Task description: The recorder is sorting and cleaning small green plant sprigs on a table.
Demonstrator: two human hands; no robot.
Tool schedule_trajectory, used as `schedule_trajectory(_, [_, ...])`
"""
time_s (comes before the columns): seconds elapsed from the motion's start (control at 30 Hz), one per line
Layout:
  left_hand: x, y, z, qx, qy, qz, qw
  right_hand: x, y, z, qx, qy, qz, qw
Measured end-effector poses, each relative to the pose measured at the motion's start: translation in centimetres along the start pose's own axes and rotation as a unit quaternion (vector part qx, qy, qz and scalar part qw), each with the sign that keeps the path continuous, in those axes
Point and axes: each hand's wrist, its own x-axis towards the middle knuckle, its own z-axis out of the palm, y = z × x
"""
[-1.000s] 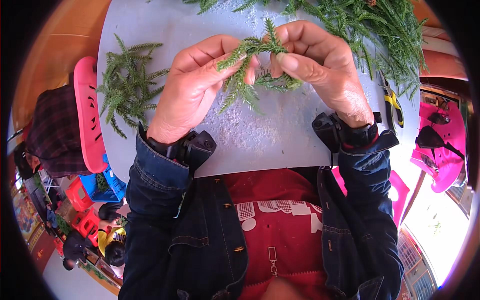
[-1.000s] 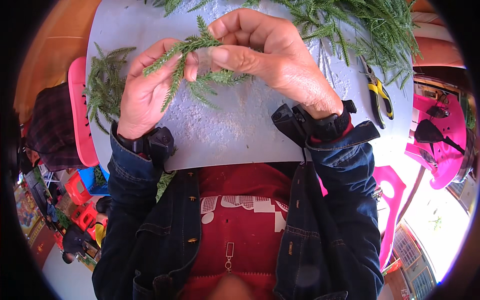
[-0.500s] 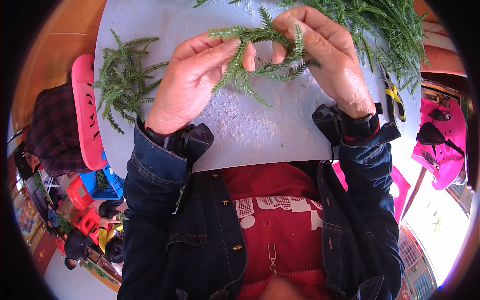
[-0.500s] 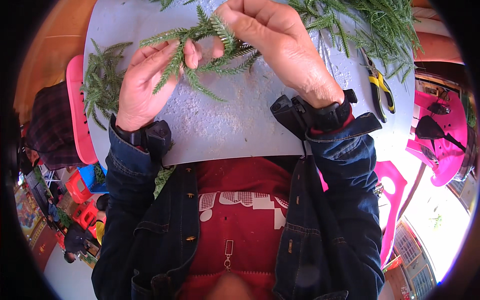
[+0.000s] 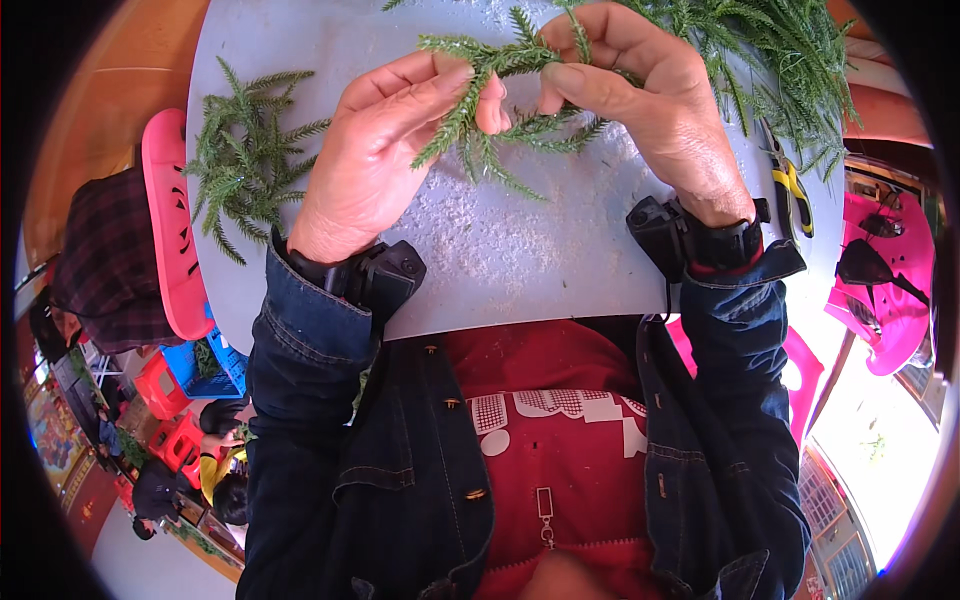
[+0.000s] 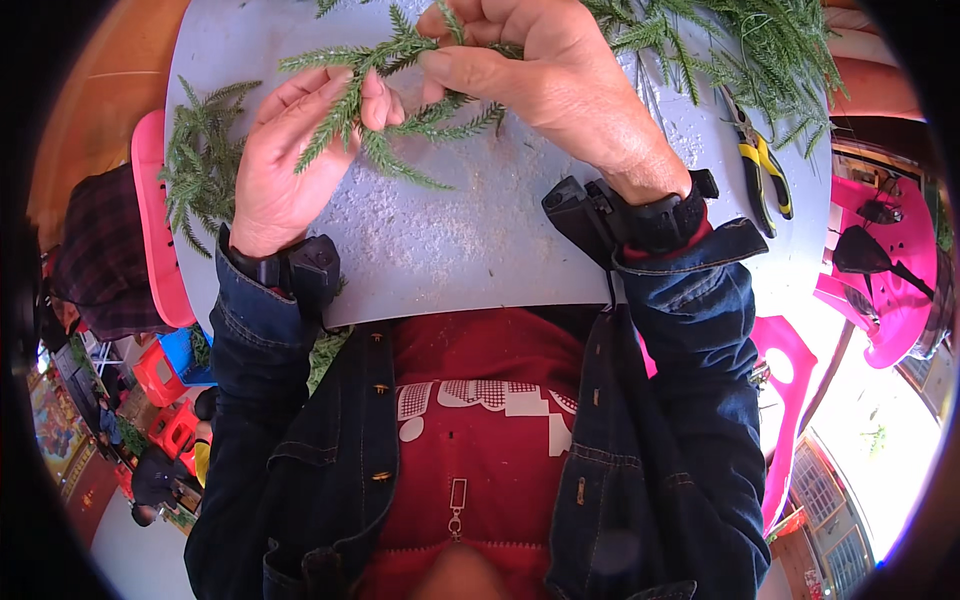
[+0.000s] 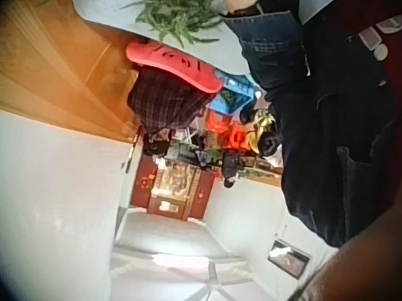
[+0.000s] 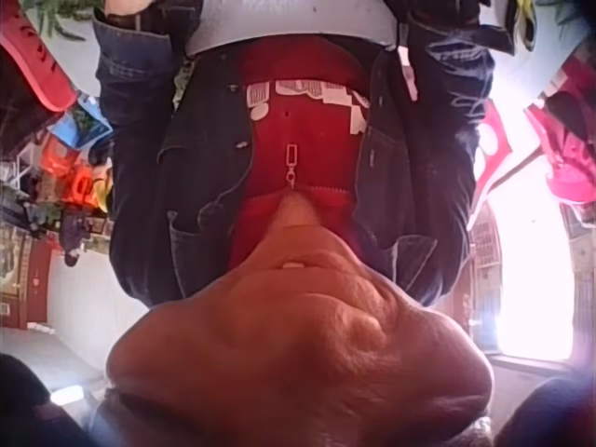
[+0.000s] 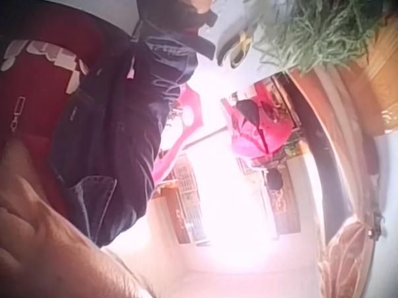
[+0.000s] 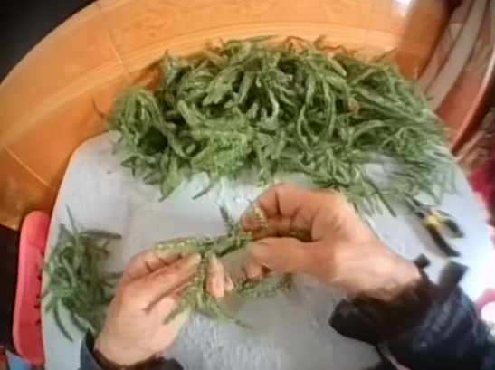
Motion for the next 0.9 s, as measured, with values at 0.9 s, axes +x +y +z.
schedule_trajectory(0.9, [0.2,0.4,0.4,0.019,0.005,0.015,1.000,0.4,2.1,-1.0,-0.060,-0.043,-0.121,0.990])
